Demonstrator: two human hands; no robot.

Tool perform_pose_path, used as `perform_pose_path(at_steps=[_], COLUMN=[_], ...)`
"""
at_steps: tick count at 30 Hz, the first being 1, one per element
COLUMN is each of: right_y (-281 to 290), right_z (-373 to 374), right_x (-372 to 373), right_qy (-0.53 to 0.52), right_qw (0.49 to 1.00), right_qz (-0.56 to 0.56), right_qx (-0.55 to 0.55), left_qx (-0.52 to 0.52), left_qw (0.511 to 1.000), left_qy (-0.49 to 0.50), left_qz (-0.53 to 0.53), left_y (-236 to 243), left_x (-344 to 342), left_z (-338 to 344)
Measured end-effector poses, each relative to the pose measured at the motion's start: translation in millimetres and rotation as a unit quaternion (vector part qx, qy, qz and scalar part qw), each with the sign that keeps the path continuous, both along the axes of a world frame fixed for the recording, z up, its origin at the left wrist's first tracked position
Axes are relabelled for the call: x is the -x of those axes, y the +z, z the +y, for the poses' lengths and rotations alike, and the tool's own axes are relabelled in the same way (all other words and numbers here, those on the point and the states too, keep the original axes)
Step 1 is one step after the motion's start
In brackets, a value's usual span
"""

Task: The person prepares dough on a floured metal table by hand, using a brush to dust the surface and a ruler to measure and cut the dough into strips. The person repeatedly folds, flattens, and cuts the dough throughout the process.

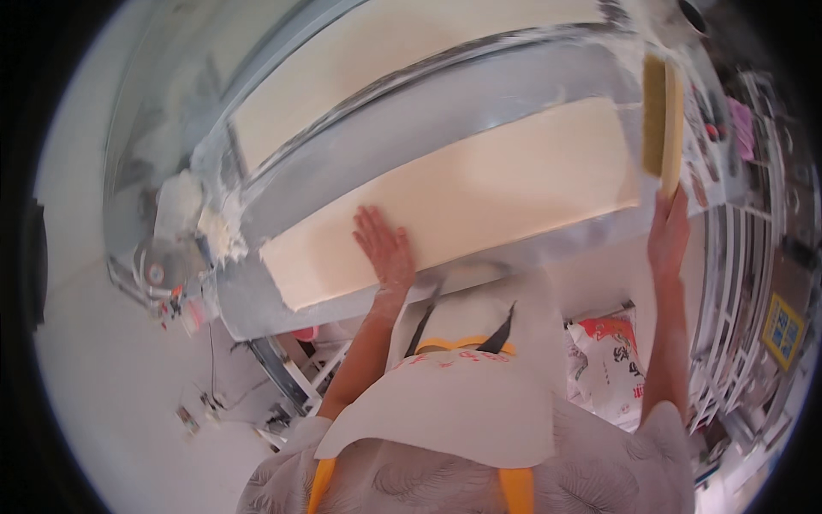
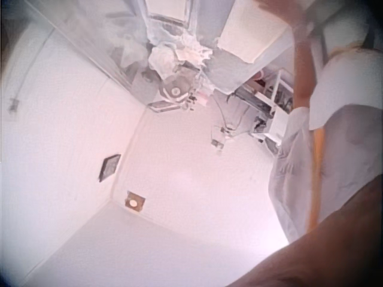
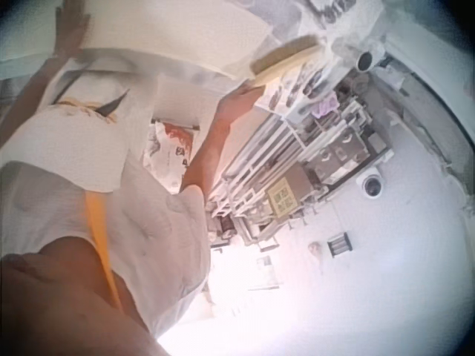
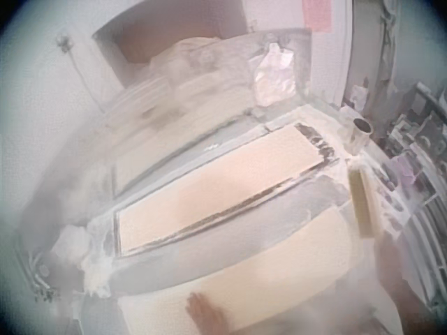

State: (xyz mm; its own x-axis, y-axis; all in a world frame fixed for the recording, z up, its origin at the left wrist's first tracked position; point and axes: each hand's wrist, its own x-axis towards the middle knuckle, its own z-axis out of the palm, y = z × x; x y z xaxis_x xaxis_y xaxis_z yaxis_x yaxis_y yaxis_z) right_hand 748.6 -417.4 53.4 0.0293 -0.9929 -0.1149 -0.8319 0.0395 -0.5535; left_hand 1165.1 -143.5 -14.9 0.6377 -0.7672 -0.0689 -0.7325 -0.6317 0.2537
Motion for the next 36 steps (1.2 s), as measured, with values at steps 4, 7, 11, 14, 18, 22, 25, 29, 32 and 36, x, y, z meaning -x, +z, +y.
perform_pose_path(at_steps=[4, 7, 11, 14, 18, 22, 25, 29, 32, 36], right_y=[-13.0, -29.1, -31.4, -19.6, -36.8, -91.4, -57.9, -0.2, 28.3, 2.2], right_z=[141.2, 249.0, 364.7, 415.4, 456.3, 458.7, 401.9, 323.0, 333.7, 352.7], right_x=[-112.3, -226.0, -380.5, -475.6, -533.7, -500.2, -410.3, -294.5, -321.2, -377.4], right_qy=[0.036, 0.205, 0.379, 0.410, 0.404, 0.397, 0.284, 0.098, 0.100, 0.307], right_qw=[0.972, 0.921, 0.876, 0.821, 0.815, 0.872, 0.902, 0.982, 0.964, 0.913], right_qz=[-0.145, -0.228, -0.220, -0.289, -0.251, -0.206, -0.135, -0.082, -0.155, -0.140], right_qx=[-0.180, -0.241, -0.204, -0.274, -0.330, -0.198, -0.295, -0.137, -0.192, -0.229], left_qx=[0.039, -0.004, 0.007, 0.101, 0.258, 0.188, 0.041, -0.001, -0.019, 0.028], left_qw=[0.999, 0.994, 0.989, 0.980, 0.925, 0.970, 0.999, 0.999, 0.998, 0.999], left_qy=[0.026, 0.083, 0.122, 0.170, 0.270, 0.137, 0.028, 0.039, 0.056, 0.025], left_qz=[-0.028, -0.076, -0.087, -0.022, 0.067, 0.066, -0.018, -0.008, -0.032, 0.014], left_y=[-2.9, -16.3, -20.0, -26.3, -14.8, -7.3, -25.2, -18.6, -16.9, -6.6], left_x=[-70.3, -153.9, -236.9, -279.6, -298.3, -289.0, -277.7, -277.0, -271.7, -227.7], left_z=[72.5, 164.8, 247.6, 290.0, 296.4, 267.8, 270.9, 263.0, 259.2, 207.4])
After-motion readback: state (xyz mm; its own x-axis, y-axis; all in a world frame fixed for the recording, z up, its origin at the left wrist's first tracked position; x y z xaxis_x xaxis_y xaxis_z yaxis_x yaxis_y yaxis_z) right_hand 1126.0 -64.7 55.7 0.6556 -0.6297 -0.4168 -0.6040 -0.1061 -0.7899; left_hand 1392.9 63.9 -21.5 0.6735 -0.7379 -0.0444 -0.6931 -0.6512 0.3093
